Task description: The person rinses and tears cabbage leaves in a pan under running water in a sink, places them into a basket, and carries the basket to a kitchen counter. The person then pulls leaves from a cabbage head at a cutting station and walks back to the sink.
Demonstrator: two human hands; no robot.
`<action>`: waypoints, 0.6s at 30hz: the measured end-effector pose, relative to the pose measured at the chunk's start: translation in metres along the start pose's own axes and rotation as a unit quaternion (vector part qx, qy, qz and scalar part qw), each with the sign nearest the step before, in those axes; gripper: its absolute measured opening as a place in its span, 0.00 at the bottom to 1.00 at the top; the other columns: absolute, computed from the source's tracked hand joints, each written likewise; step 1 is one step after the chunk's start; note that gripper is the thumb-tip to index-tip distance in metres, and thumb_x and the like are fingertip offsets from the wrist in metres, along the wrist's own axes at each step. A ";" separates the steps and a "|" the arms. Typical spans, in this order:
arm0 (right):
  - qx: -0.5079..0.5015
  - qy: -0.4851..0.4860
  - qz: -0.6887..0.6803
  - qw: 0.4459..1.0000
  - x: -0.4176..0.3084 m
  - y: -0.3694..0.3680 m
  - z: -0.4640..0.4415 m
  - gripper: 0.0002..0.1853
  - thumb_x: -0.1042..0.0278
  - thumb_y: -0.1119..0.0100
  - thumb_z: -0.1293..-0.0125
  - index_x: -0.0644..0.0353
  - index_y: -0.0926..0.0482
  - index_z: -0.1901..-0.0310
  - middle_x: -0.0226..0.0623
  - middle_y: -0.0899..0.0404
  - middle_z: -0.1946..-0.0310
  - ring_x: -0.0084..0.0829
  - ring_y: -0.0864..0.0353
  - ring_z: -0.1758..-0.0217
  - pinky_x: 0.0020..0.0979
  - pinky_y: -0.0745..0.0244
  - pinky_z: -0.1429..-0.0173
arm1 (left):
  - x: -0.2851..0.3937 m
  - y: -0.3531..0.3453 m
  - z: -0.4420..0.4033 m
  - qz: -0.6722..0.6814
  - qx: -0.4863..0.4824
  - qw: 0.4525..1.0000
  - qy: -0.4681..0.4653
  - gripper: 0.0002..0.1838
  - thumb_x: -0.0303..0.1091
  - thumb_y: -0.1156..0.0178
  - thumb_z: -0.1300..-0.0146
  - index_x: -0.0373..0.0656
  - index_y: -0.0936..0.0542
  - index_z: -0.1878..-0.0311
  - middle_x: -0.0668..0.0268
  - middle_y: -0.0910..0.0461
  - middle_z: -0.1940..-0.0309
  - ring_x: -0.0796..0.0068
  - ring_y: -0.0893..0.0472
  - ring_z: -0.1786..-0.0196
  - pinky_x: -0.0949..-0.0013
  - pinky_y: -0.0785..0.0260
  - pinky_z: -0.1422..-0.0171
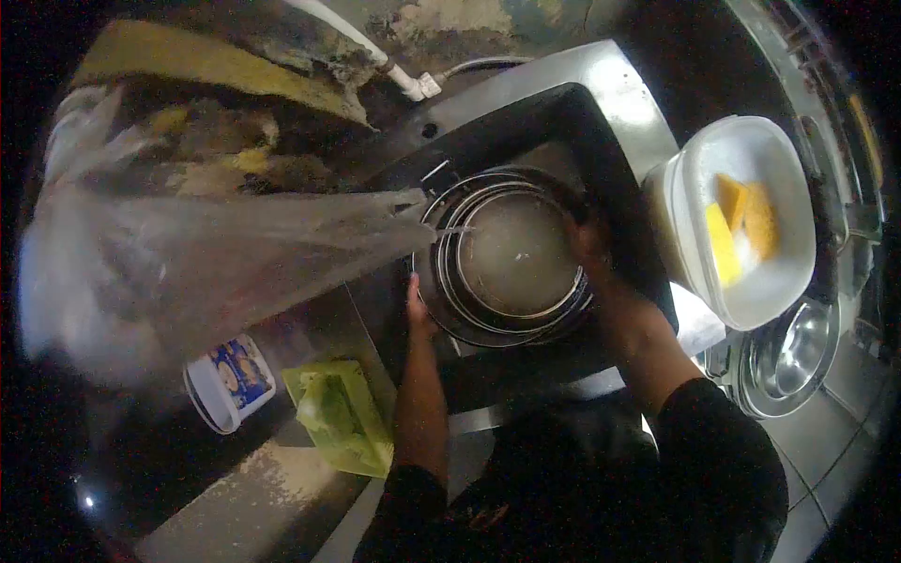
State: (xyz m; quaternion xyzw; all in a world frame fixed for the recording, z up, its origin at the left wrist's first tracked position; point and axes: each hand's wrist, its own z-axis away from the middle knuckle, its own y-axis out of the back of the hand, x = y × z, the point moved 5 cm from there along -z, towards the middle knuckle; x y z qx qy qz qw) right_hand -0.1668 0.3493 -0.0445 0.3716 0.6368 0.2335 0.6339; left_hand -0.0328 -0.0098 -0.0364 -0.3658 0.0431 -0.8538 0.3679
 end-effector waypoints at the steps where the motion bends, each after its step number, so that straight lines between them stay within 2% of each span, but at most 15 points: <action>1: -0.009 0.008 0.005 1.000 0.004 0.003 0.003 0.36 0.43 0.42 0.46 0.54 0.36 0.39 0.49 0.35 0.41 0.48 0.39 0.37 0.41 0.45 0.34 | 0.007 -0.005 0.021 -0.038 0.008 0.999 -0.029 0.30 0.55 0.51 0.39 0.39 0.29 0.45 0.60 0.26 0.48 0.62 0.26 0.47 0.55 0.37 0.40; 2: -0.021 0.008 0.007 1.000 0.007 0.005 0.003 0.36 0.43 0.42 0.46 0.54 0.36 0.39 0.49 0.35 0.41 0.48 0.38 0.37 0.41 0.45 0.35 | 0.015 -0.012 0.043 -0.077 0.016 0.995 -0.058 0.29 0.54 0.50 0.39 0.38 0.29 0.45 0.61 0.25 0.49 0.62 0.26 0.47 0.55 0.37 0.40; 3: -0.022 0.018 0.020 0.999 0.014 -0.003 -0.014 0.36 0.43 0.42 0.46 0.55 0.36 0.39 0.49 0.35 0.41 0.48 0.38 0.38 0.41 0.44 0.35 | 0.012 -0.044 0.017 -0.047 0.008 0.998 -0.037 0.28 0.53 0.50 0.39 0.38 0.28 0.46 0.61 0.25 0.50 0.62 0.26 0.48 0.56 0.36 0.41; 4: -0.030 0.020 0.027 0.999 0.011 -0.001 -0.013 0.36 0.43 0.42 0.46 0.55 0.35 0.39 0.49 0.35 0.41 0.48 0.38 0.38 0.41 0.44 0.35 | 0.016 -0.067 0.038 -0.027 0.017 0.999 -0.008 0.28 0.52 0.50 0.39 0.38 0.28 0.46 0.61 0.25 0.50 0.62 0.26 0.48 0.57 0.36 0.41; 5: -0.034 0.020 0.024 0.999 0.007 -0.006 -0.011 0.36 0.43 0.42 0.46 0.55 0.35 0.39 0.49 0.35 0.42 0.48 0.38 0.38 0.41 0.44 0.35 | 0.021 -0.071 0.053 -0.017 0.034 0.999 0.018 0.27 0.51 0.49 0.39 0.38 0.28 0.46 0.60 0.25 0.50 0.63 0.25 0.49 0.58 0.35 0.42; 8: -0.047 0.012 0.014 0.999 -0.005 -0.017 -0.005 0.36 0.43 0.42 0.46 0.56 0.35 0.40 0.49 0.34 0.42 0.48 0.37 0.38 0.41 0.44 0.35 | 0.026 -0.048 0.058 -0.058 0.093 0.994 0.001 0.26 0.50 0.48 0.40 0.38 0.28 0.45 0.60 0.25 0.50 0.61 0.26 0.49 0.59 0.35 0.43; 11: -0.054 0.013 0.017 0.998 -0.008 -0.015 -0.006 0.35 0.43 0.42 0.46 0.56 0.35 0.40 0.50 0.34 0.42 0.48 0.37 0.39 0.41 0.43 0.36 | 0.022 -0.043 0.061 -0.084 0.065 0.994 0.009 0.25 0.45 0.44 0.42 0.38 0.28 0.46 0.59 0.25 0.52 0.62 0.26 0.49 0.62 0.35 0.43; 14: -0.055 0.017 0.020 0.998 -0.002 -0.011 -0.009 0.35 0.43 0.42 0.46 0.57 0.35 0.40 0.50 0.34 0.43 0.48 0.36 0.39 0.41 0.43 0.36 | 0.014 -0.058 0.058 -0.146 0.086 0.983 -0.075 0.21 0.37 0.39 0.45 0.38 0.27 0.49 0.59 0.26 0.53 0.64 0.26 0.52 0.65 0.34 0.47; 17: -0.058 0.012 0.021 0.998 0.004 -0.004 -0.005 0.35 0.43 0.42 0.46 0.57 0.35 0.41 0.50 0.33 0.43 0.49 0.36 0.40 0.41 0.42 0.37 | 0.036 -0.108 0.099 -0.311 0.154 0.930 -0.121 0.20 0.30 0.38 0.47 0.35 0.27 0.51 0.57 0.27 0.54 0.66 0.26 0.54 0.64 0.34 0.49; 18: -0.060 0.009 0.021 0.998 0.005 -0.003 -0.004 0.35 0.43 0.42 0.46 0.57 0.34 0.41 0.50 0.33 0.44 0.49 0.36 0.40 0.41 0.42 0.37 | 0.032 -0.105 0.098 -0.347 0.154 0.915 -0.138 0.19 0.29 0.38 0.46 0.34 0.28 0.51 0.57 0.27 0.54 0.64 0.27 0.54 0.64 0.34 0.49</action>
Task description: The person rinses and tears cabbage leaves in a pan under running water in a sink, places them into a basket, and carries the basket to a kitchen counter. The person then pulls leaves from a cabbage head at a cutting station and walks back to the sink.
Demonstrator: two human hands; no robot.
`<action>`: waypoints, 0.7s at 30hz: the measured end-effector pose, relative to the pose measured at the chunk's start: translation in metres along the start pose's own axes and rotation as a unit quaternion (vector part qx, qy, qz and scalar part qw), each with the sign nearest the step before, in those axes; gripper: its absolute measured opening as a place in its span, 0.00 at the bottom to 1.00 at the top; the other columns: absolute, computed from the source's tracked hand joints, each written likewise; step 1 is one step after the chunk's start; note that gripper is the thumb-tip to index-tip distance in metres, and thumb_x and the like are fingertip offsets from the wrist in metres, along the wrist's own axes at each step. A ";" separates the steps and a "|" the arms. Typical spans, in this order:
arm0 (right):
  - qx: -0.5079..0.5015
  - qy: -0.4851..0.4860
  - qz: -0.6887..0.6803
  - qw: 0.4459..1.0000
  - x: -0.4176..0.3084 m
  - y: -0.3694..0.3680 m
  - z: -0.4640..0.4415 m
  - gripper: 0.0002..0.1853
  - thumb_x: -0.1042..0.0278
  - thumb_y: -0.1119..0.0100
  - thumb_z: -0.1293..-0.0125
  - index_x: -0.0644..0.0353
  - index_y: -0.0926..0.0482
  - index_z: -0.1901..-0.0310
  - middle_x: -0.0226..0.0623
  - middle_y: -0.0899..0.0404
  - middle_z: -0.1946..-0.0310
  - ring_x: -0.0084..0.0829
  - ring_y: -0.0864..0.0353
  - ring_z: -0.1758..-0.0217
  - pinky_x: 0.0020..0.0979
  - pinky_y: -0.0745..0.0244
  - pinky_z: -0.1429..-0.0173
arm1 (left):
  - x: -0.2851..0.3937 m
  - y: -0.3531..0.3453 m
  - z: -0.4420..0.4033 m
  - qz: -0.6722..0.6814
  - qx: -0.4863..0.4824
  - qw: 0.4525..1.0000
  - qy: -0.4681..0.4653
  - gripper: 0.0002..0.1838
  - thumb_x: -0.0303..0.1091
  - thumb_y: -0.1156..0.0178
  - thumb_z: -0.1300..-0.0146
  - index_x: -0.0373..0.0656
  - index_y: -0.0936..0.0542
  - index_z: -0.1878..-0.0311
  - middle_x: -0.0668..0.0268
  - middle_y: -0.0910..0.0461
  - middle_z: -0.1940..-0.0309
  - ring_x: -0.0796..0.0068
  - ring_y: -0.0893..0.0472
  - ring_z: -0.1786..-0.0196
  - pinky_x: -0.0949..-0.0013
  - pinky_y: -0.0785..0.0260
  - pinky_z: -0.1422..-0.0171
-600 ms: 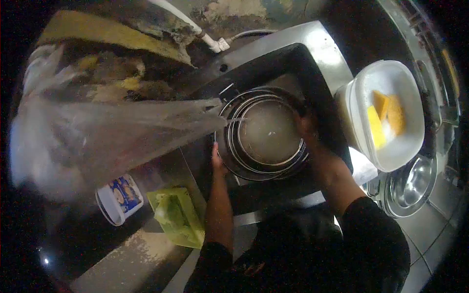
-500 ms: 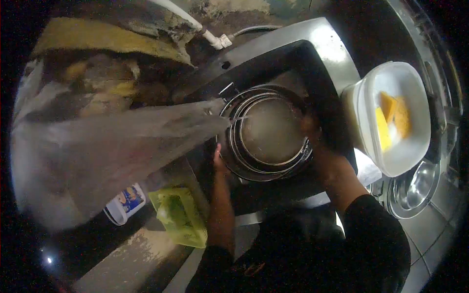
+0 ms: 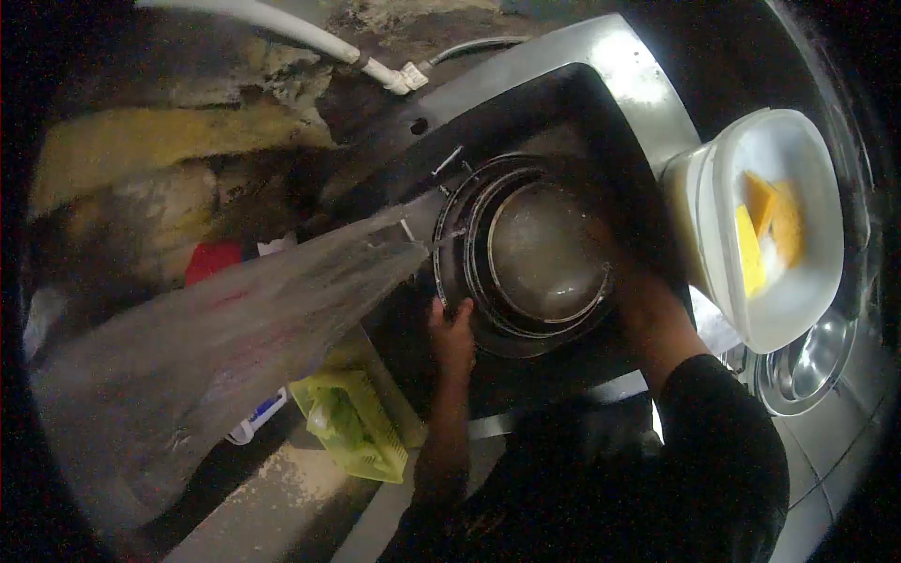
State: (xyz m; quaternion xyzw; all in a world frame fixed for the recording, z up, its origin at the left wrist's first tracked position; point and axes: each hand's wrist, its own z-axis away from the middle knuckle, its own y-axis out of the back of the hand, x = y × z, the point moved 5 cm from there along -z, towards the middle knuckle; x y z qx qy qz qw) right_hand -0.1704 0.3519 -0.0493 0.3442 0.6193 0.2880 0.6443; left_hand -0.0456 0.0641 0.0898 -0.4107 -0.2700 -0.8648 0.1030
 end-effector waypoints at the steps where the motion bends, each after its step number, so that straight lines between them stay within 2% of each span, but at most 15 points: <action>1: -0.001 -0.003 -0.001 1.000 0.003 0.000 0.002 0.35 0.43 0.42 0.46 0.58 0.34 0.41 0.50 0.33 0.44 0.49 0.36 0.40 0.41 0.42 0.37 | -0.012 0.000 -0.005 -0.035 0.003 0.999 -0.025 0.19 0.28 0.38 0.46 0.33 0.28 0.51 0.56 0.27 0.54 0.62 0.27 0.54 0.63 0.35 0.49; 5: -0.002 -0.008 -0.005 1.000 0.004 0.001 0.008 0.35 0.43 0.42 0.46 0.58 0.34 0.41 0.51 0.33 0.44 0.49 0.35 0.41 0.41 0.41 0.37 | -0.037 0.002 -0.014 -0.099 0.013 0.979 -0.180 0.20 0.26 0.40 0.48 0.31 0.29 0.51 0.53 0.28 0.55 0.57 0.28 0.52 0.62 0.36 0.47; 8: -0.006 -0.009 -0.010 1.000 0.003 0.002 0.009 0.35 0.44 0.42 0.46 0.59 0.34 0.42 0.51 0.32 0.45 0.49 0.35 0.41 0.41 0.41 0.38 | 0.026 -0.010 0.015 -0.212 0.028 0.932 -0.294 0.21 0.25 0.42 0.49 0.32 0.28 0.50 0.51 0.28 0.55 0.54 0.30 0.50 0.60 0.36 0.46; 11: -0.008 -0.007 -0.012 1.000 0.002 0.003 0.010 0.35 0.44 0.42 0.46 0.60 0.34 0.42 0.51 0.32 0.45 0.49 0.34 0.42 0.41 0.40 0.38 | 0.040 -0.015 0.025 -0.290 0.072 0.888 -0.348 0.21 0.26 0.44 0.50 0.32 0.27 0.49 0.49 0.29 0.53 0.51 0.31 0.49 0.58 0.38 0.44; 14: -0.013 -0.006 -0.013 1.000 0.001 0.004 0.010 0.35 0.44 0.42 0.46 0.60 0.33 0.42 0.52 0.32 0.46 0.49 0.34 0.42 0.41 0.40 0.38 | 0.070 -0.024 0.041 -0.353 0.062 0.863 -0.355 0.22 0.28 0.45 0.49 0.32 0.27 0.49 0.47 0.30 0.51 0.48 0.31 0.49 0.55 0.39 0.43; 17: -0.015 -0.003 -0.011 1.000 0.002 0.006 0.007 0.35 0.44 0.42 0.46 0.61 0.33 0.43 0.52 0.31 0.46 0.49 0.33 0.43 0.41 0.39 0.39 | 0.071 -0.031 0.050 -0.366 0.053 0.843 -0.390 0.22 0.28 0.45 0.49 0.32 0.28 0.48 0.45 0.32 0.50 0.47 0.32 0.49 0.53 0.38 0.44; 20: -0.022 -0.001 -0.007 1.000 0.002 0.006 0.005 0.35 0.44 0.42 0.46 0.61 0.33 0.43 0.52 0.31 0.46 0.49 0.33 0.43 0.41 0.39 0.39 | 0.094 -0.041 0.078 -0.365 0.055 0.825 -0.427 0.20 0.28 0.45 0.49 0.33 0.26 0.51 0.45 0.32 0.50 0.46 0.31 0.50 0.50 0.38 0.46; 21: -0.024 0.000 -0.007 1.000 0.001 0.008 0.004 0.35 0.44 0.42 0.46 0.62 0.33 0.43 0.52 0.31 0.47 0.50 0.32 0.43 0.42 0.39 0.39 | 0.091 -0.039 0.076 -0.368 0.062 0.830 -0.414 0.18 0.28 0.45 0.49 0.33 0.26 0.53 0.45 0.32 0.51 0.46 0.30 0.51 0.51 0.37 0.47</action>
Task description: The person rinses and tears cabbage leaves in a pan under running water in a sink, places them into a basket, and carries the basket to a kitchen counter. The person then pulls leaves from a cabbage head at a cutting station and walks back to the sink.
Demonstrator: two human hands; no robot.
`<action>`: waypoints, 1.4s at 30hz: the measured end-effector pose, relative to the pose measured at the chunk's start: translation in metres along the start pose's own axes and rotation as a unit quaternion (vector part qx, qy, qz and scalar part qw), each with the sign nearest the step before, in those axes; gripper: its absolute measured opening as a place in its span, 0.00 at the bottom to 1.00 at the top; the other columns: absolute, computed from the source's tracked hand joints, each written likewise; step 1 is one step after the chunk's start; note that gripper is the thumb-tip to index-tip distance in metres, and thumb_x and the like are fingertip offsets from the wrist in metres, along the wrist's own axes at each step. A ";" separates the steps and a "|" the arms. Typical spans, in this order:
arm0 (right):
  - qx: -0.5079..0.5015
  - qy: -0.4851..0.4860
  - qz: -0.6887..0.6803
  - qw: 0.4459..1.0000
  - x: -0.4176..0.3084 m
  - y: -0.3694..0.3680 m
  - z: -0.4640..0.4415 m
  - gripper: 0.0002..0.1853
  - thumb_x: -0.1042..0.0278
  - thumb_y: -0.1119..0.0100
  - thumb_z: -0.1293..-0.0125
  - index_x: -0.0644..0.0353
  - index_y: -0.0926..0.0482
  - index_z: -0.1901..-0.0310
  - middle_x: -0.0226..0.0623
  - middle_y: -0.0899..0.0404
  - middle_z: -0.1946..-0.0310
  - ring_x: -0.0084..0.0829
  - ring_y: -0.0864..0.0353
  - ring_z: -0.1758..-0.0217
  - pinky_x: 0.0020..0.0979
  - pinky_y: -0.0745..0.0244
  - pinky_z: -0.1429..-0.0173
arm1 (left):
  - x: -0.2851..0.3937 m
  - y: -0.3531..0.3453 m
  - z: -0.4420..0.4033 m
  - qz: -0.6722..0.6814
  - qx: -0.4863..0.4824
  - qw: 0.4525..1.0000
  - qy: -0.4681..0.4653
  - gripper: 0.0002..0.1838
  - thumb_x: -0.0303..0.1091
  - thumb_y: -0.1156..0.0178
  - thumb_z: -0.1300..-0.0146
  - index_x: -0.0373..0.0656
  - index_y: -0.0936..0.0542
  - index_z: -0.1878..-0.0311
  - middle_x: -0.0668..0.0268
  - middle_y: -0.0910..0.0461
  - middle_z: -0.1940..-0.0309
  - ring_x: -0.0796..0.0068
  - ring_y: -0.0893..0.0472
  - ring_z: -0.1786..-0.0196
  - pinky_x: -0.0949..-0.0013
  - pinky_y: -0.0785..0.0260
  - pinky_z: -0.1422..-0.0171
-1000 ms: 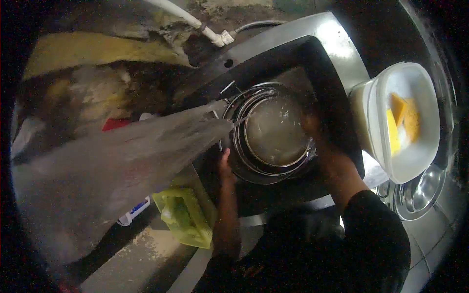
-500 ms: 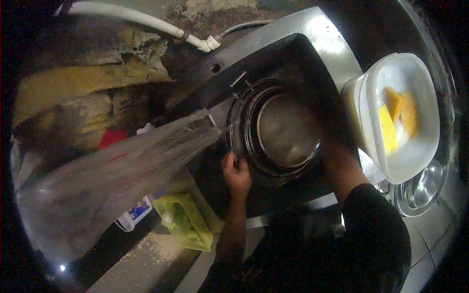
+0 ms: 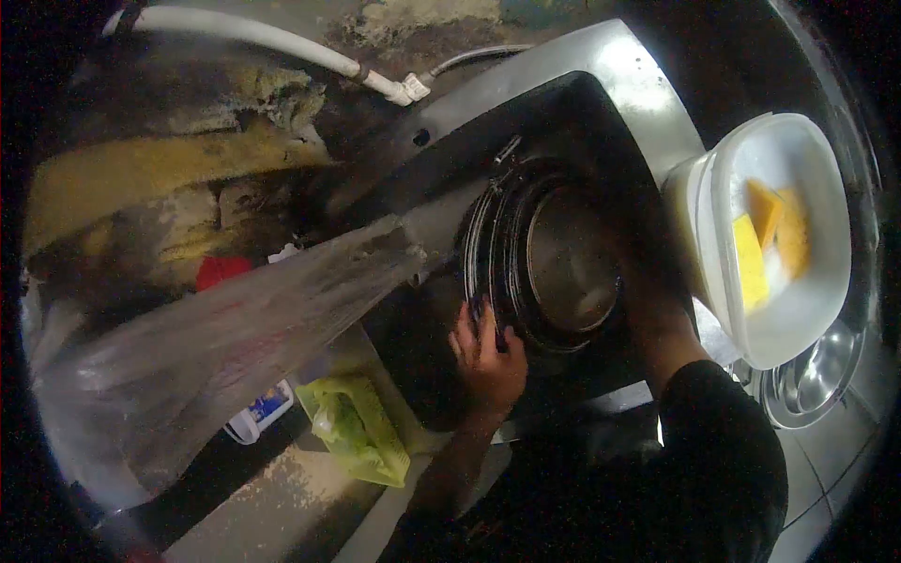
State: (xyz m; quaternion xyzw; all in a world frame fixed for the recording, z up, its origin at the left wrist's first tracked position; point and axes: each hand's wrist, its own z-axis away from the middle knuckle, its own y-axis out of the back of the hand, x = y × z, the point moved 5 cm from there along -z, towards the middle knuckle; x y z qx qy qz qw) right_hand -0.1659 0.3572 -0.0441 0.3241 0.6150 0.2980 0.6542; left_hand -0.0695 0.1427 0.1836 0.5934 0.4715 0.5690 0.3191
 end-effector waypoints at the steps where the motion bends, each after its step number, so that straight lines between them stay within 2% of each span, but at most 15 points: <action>1: -0.001 -0.001 0.000 1.000 0.000 -0.001 0.001 0.35 0.44 0.42 0.46 0.62 0.33 0.43 0.53 0.31 0.47 0.50 0.32 0.44 0.42 0.39 0.39 | -0.004 -0.004 0.003 -0.004 -0.002 1.000 0.015 0.16 0.28 0.45 0.49 0.33 0.26 0.56 0.46 0.32 0.52 0.46 0.30 0.52 0.51 0.37 0.48; 5: -0.007 0.005 0.001 1.000 0.001 -0.002 -0.004 0.35 0.44 0.42 0.46 0.62 0.33 0.43 0.53 0.30 0.47 0.50 0.32 0.44 0.42 0.38 0.40 | -0.065 -0.033 0.010 -0.053 -0.060 0.986 0.144 0.10 0.27 0.45 0.49 0.34 0.27 0.63 0.48 0.30 0.58 0.49 0.28 0.57 0.53 0.35 0.50; 15: -0.025 0.007 -0.013 1.000 -0.013 -0.015 -0.010 0.35 0.44 0.42 0.46 0.64 0.32 0.45 0.54 0.29 0.49 0.50 0.30 0.46 0.42 0.36 0.41 | -0.210 -0.032 0.008 0.038 0.083 0.984 0.150 0.12 0.25 0.46 0.55 0.32 0.28 0.64 0.47 0.30 0.61 0.46 0.29 0.56 0.54 0.37 0.49; 20: -0.114 -0.060 -0.007 0.992 -0.006 -0.049 -0.012 0.35 0.44 0.41 0.46 0.66 0.31 0.45 0.55 0.29 0.50 0.51 0.29 0.47 0.42 0.36 0.42 | -0.061 0.094 -0.041 -0.155 0.060 0.986 0.031 0.15 0.26 0.45 0.57 0.33 0.27 0.62 0.47 0.31 0.60 0.47 0.28 0.56 0.53 0.36 0.49; 23: 0.070 -0.020 0.125 0.990 -0.039 -0.051 -0.006 0.32 0.49 0.39 0.48 0.65 0.30 0.47 0.54 0.29 0.50 0.51 0.29 0.49 0.43 0.36 0.42 | -0.047 0.110 -0.038 -0.120 0.096 0.988 -0.007 0.15 0.26 0.45 0.57 0.34 0.26 0.62 0.48 0.29 0.64 0.48 0.27 0.57 0.54 0.35 0.51; 26: 0.156 0.172 -0.021 0.972 -0.129 0.030 -0.003 0.26 0.55 0.39 0.47 0.65 0.27 0.51 0.53 0.27 0.54 0.50 0.28 0.50 0.44 0.36 0.43 | -0.040 0.153 -0.040 -0.156 0.138 0.977 0.044 0.13 0.26 0.44 0.56 0.36 0.25 0.63 0.52 0.27 0.65 0.51 0.26 0.58 0.58 0.32 0.56; 28: 0.072 0.192 -0.152 0.967 -0.152 -0.010 -0.009 0.19 0.63 0.44 0.42 0.65 0.26 0.52 0.49 0.25 0.57 0.44 0.24 0.56 0.40 0.30 0.50 | -0.031 0.188 -0.048 -0.191 0.175 0.966 0.010 0.13 0.26 0.44 0.55 0.37 0.24 0.63 0.53 0.26 0.65 0.54 0.26 0.58 0.60 0.31 0.59; 29: -0.123 0.087 -0.304 0.941 -0.173 -0.016 -0.021 0.17 0.65 0.46 0.40 0.66 0.26 0.53 0.47 0.25 0.57 0.40 0.22 0.59 0.37 0.27 0.53 | -0.028 0.198 -0.052 -0.181 0.186 0.966 -0.002 0.13 0.26 0.44 0.54 0.37 0.24 0.62 0.53 0.25 0.65 0.55 0.25 0.58 0.61 0.31 0.60; 30: -0.311 -0.025 -0.432 0.846 -0.201 -0.021 -0.025 0.15 0.67 0.48 0.38 0.66 0.26 0.53 0.44 0.25 0.56 0.37 0.21 0.63 0.35 0.25 0.56 | -0.025 0.208 -0.056 -0.170 0.197 0.966 -0.013 0.12 0.26 0.44 0.54 0.38 0.24 0.62 0.53 0.25 0.64 0.56 0.25 0.57 0.62 0.31 0.61; 32: -0.389 -0.025 -0.551 0.737 -0.240 -0.039 -0.033 0.14 0.69 0.51 0.37 0.65 0.26 0.52 0.40 0.23 0.59 0.30 0.20 0.69 0.28 0.24 0.63 | -0.045 0.210 -0.056 -0.127 0.221 0.967 -0.008 0.10 0.25 0.44 0.54 0.38 0.26 0.65 0.55 0.25 0.65 0.60 0.26 0.60 0.65 0.32 0.60; 33: -0.367 0.090 -0.568 0.731 -0.261 -0.040 -0.037 0.14 0.69 0.51 0.37 0.64 0.25 0.52 0.40 0.22 0.60 0.28 0.20 0.68 0.28 0.24 0.63 | -0.063 0.202 -0.052 -0.091 0.237 0.967 0.015 0.09 0.24 0.43 0.55 0.39 0.27 0.66 0.57 0.25 0.66 0.62 0.27 0.61 0.66 0.33 0.60; 37: -0.186 0.450 -0.204 0.850 -0.291 -0.005 -0.053 0.15 0.71 0.53 0.38 0.60 0.24 0.51 0.42 0.21 0.59 0.26 0.19 0.65 0.28 0.23 0.61 | -0.153 0.110 -0.029 0.123 0.267 0.943 0.155 0.08 0.22 0.42 0.56 0.40 0.31 0.72 0.61 0.25 0.69 0.70 0.30 0.66 0.72 0.35 0.58; 39: -0.461 0.182 -0.272 0.825 -0.312 0.046 -0.036 0.15 0.71 0.53 0.39 0.60 0.24 0.52 0.44 0.22 0.56 0.27 0.20 0.59 0.31 0.23 0.55 | -0.175 0.059 -0.024 0.226 0.230 0.935 0.144 0.10 0.21 0.41 0.57 0.41 0.33 0.75 0.64 0.29 0.73 0.74 0.32 0.70 0.74 0.37 0.59; 41: -0.495 0.088 -0.244 0.829 -0.308 0.039 -0.027 0.16 0.70 0.54 0.39 0.60 0.24 0.51 0.45 0.22 0.56 0.32 0.20 0.56 0.33 0.24 0.51 | -0.190 0.013 -0.020 0.263 0.194 0.938 0.117 0.11 0.21 0.41 0.57 0.41 0.35 0.77 0.68 0.36 0.79 0.76 0.36 0.73 0.75 0.37 0.60; 42: -0.413 0.145 -0.195 0.878 -0.294 0.007 -0.032 0.16 0.68 0.56 0.38 0.59 0.25 0.50 0.45 0.21 0.57 0.36 0.20 0.57 0.33 0.25 0.50 | -0.198 -0.010 -0.016 0.239 0.184 0.947 0.109 0.12 0.21 0.40 0.57 0.41 0.36 0.78 0.69 0.41 0.82 0.77 0.38 0.75 0.75 0.38 0.61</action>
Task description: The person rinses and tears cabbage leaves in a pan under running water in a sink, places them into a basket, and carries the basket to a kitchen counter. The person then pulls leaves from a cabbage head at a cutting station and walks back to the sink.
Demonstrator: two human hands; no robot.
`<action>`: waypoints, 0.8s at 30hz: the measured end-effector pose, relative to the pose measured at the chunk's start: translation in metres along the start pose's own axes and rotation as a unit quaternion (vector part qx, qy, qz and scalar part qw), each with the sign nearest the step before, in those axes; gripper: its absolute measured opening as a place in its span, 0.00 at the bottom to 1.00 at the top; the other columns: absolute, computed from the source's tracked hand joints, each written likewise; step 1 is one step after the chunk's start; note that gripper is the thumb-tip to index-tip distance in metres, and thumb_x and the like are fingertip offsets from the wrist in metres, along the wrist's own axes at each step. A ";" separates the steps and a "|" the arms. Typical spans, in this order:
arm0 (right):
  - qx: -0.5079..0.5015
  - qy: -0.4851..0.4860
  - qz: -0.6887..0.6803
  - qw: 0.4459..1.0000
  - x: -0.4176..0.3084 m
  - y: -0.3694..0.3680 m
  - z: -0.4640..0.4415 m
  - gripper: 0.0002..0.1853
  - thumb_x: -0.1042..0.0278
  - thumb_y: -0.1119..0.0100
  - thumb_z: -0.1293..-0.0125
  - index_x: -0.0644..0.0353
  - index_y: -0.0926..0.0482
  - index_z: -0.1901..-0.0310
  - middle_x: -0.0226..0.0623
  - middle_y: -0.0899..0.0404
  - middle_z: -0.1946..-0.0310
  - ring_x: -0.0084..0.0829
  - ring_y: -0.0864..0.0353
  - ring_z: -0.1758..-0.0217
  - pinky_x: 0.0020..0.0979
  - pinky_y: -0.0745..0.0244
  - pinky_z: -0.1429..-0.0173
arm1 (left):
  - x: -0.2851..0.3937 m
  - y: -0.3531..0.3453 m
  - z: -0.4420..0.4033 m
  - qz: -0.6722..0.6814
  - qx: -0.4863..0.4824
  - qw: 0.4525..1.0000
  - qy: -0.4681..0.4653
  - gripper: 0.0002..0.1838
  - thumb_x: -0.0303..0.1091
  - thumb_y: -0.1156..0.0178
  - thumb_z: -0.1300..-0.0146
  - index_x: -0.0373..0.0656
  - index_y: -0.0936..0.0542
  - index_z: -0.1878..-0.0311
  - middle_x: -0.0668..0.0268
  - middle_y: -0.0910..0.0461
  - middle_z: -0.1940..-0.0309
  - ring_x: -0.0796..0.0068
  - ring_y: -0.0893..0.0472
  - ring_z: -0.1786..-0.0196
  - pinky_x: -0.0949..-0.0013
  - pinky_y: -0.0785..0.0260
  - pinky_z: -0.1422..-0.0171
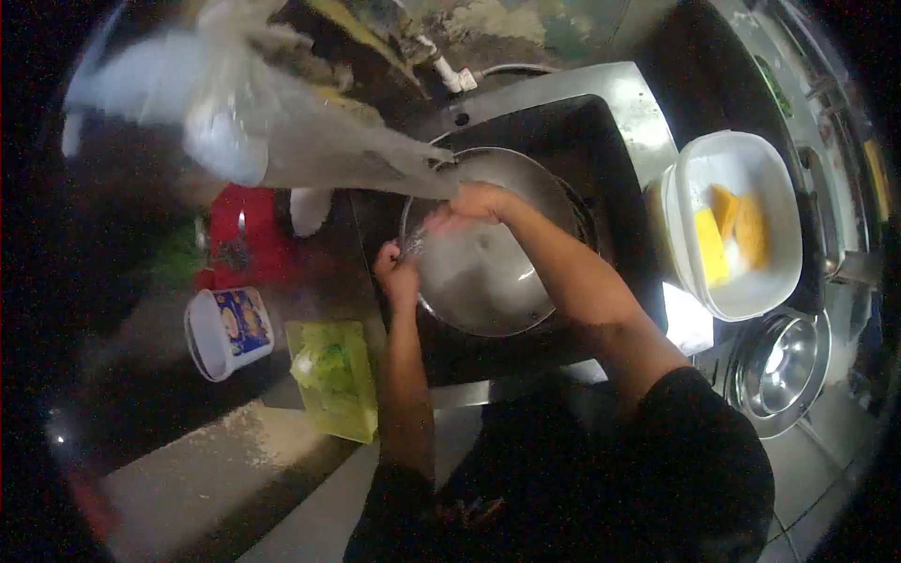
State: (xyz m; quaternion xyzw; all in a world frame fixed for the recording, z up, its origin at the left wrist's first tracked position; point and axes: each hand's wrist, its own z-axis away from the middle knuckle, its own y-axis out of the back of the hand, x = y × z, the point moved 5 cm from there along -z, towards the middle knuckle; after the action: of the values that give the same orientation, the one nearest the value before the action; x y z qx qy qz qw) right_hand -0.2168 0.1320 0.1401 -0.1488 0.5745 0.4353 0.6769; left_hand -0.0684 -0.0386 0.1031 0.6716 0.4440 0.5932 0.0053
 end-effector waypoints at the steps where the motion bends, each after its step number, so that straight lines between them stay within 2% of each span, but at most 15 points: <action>1: 0.072 0.041 0.088 0.993 0.016 -0.002 -0.009 0.17 0.65 0.57 0.37 0.58 0.25 0.49 0.45 0.21 0.58 0.40 0.20 0.57 0.34 0.26 0.48 | -0.026 -0.013 0.009 0.011 -0.012 0.999 0.042 0.12 0.21 0.40 0.57 0.41 0.36 0.78 0.69 0.41 0.82 0.77 0.39 0.75 0.75 0.38 0.62; 2: -0.028 0.017 -0.042 0.999 0.025 -0.011 -0.012 0.17 0.66 0.55 0.38 0.59 0.26 0.49 0.46 0.22 0.56 0.38 0.21 0.54 0.34 0.27 0.48 | -0.050 -0.023 0.018 0.020 -0.025 0.996 0.083 0.12 0.21 0.40 0.57 0.41 0.36 0.78 0.69 0.42 0.81 0.76 0.39 0.76 0.74 0.38 0.62; 3: -0.126 -0.009 -0.172 0.977 0.032 -0.017 -0.014 0.18 0.67 0.53 0.40 0.59 0.27 0.48 0.46 0.23 0.54 0.36 0.23 0.50 0.35 0.27 0.47 | -0.065 -0.030 0.024 0.029 -0.038 0.991 0.121 0.12 0.22 0.40 0.57 0.41 0.37 0.78 0.69 0.43 0.81 0.76 0.39 0.76 0.74 0.38 0.63; 4: -0.218 -0.036 -0.298 0.928 0.038 -0.023 -0.014 0.19 0.68 0.50 0.41 0.60 0.28 0.47 0.47 0.25 0.52 0.35 0.25 0.47 0.35 0.28 0.46 | -0.068 -0.029 0.028 0.023 -0.030 0.993 0.116 0.11 0.22 0.40 0.56 0.40 0.35 0.77 0.67 0.39 0.80 0.75 0.37 0.75 0.74 0.38 0.63; 6: -0.162 0.091 -0.164 0.969 0.065 -0.039 -0.018 0.23 0.60 0.51 0.38 0.59 0.33 0.43 0.51 0.33 0.43 0.44 0.31 0.41 0.42 0.35 0.40 | -0.069 -0.029 0.035 0.012 -0.016 0.994 0.104 0.09 0.22 0.40 0.55 0.40 0.33 0.74 0.65 0.33 0.79 0.73 0.32 0.72 0.72 0.37 0.63; 8: -0.002 0.049 -0.053 0.997 0.066 -0.055 0.020 0.24 0.56 0.53 0.36 0.56 0.35 0.40 0.50 0.40 0.38 0.47 0.38 0.36 0.45 0.40 0.36 | -0.065 -0.033 0.043 -0.023 -0.024 0.989 0.143 0.09 0.24 0.40 0.53 0.39 0.31 0.70 0.62 0.29 0.76 0.71 0.29 0.70 0.70 0.36 0.62; 9: -0.002 0.075 0.092 0.993 0.095 -0.089 0.031 0.27 0.53 0.53 0.37 0.55 0.37 0.39 0.47 0.42 0.37 0.45 0.41 0.34 0.46 0.43 0.35 | -0.064 -0.034 0.045 -0.042 -0.027 0.986 0.160 0.09 0.25 0.40 0.52 0.39 0.30 0.69 0.61 0.27 0.75 0.70 0.28 0.69 0.69 0.36 0.62; 10: -0.029 0.105 0.213 0.971 0.113 -0.105 0.052 0.28 0.51 0.54 0.37 0.52 0.39 0.38 0.45 0.45 0.35 0.45 0.45 0.33 0.48 0.46 0.34 | -0.064 -0.036 0.047 -0.055 -0.056 0.984 0.158 0.09 0.26 0.40 0.51 0.39 0.29 0.67 0.61 0.27 0.74 0.69 0.28 0.69 0.68 0.35 0.61; 12: -0.096 0.183 0.418 0.884 0.133 -0.117 0.095 0.27 0.48 0.57 0.35 0.44 0.42 0.35 0.43 0.56 0.31 0.46 0.55 0.29 0.50 0.53 0.31 | -0.067 -0.042 0.051 -0.081 -0.113 0.978 0.157 0.10 0.28 0.40 0.50 0.39 0.29 0.64 0.60 0.26 0.73 0.67 0.27 0.69 0.66 0.34 0.59; 15: 0.090 0.106 0.437 0.889 0.167 -0.059 0.066 0.29 0.48 0.58 0.36 0.45 0.45 0.34 0.43 0.56 0.31 0.46 0.57 0.28 0.56 0.61 0.32 | -0.078 -0.042 0.061 -0.084 -0.120 0.976 0.162 0.11 0.29 0.40 0.49 0.39 0.29 0.63 0.58 0.25 0.70 0.64 0.25 0.67 0.64 0.34 0.58; 17: 0.211 0.039 0.438 0.873 0.185 -0.038 0.062 0.30 0.47 0.58 0.36 0.45 0.46 0.33 0.43 0.57 0.31 0.46 0.59 0.28 0.60 0.67 0.32 | -0.087 -0.051 0.069 -0.026 -0.099 0.977 0.187 0.11 0.30 0.41 0.49 0.38 0.29 0.63 0.57 0.25 0.70 0.62 0.25 0.66 0.64 0.33 0.57; 20: -0.059 -0.056 0.371 0.925 0.099 -0.094 0.063 0.29 0.49 0.60 0.34 0.45 0.47 0.33 0.42 0.57 0.30 0.46 0.60 0.28 0.59 0.66 0.31 | -0.121 -0.065 0.070 0.005 -0.092 0.977 0.194 0.10 0.29 0.42 0.48 0.38 0.29 0.63 0.56 0.25 0.70 0.61 0.25 0.65 0.63 0.33 0.58; 21: -0.070 0.009 0.382 0.921 0.099 -0.103 0.070 0.30 0.49 0.59 0.35 0.47 0.47 0.33 0.42 0.57 0.30 0.46 0.60 0.28 0.59 0.66 0.31 | -0.131 -0.062 0.070 0.000 -0.097 0.976 0.193 0.10 0.29 0.42 0.48 0.38 0.29 0.64 0.56 0.25 0.70 0.60 0.25 0.65 0.63 0.34 0.59; 23: -0.091 0.137 0.400 0.902 0.130 -0.110 0.091 0.32 0.48 0.57 0.36 0.49 0.47 0.33 0.42 0.57 0.30 0.46 0.59 0.28 0.59 0.66 0.31 | -0.064 -0.025 0.046 -0.049 -0.105 0.979 0.169 0.09 0.28 0.43 0.47 0.38 0.29 0.63 0.54 0.26 0.70 0.56 0.25 0.65 0.62 0.34 0.59; 24: -0.045 0.085 0.370 0.924 0.159 -0.079 0.098 0.33 0.48 0.54 0.38 0.50 0.47 0.33 0.43 0.58 0.30 0.45 0.59 0.28 0.59 0.65 0.32 | -0.024 -0.007 0.032 -0.074 -0.109 0.979 0.155 0.08 0.27 0.43 0.47 0.39 0.29 0.63 0.53 0.26 0.71 0.55 0.25 0.65 0.61 0.34 0.60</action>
State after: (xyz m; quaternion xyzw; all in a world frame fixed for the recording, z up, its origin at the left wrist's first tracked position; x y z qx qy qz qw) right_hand -0.0993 0.2215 0.0015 0.0081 0.6241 0.6658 0.4088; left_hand -0.0439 -0.0323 0.0708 0.5319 0.4207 0.7330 0.0530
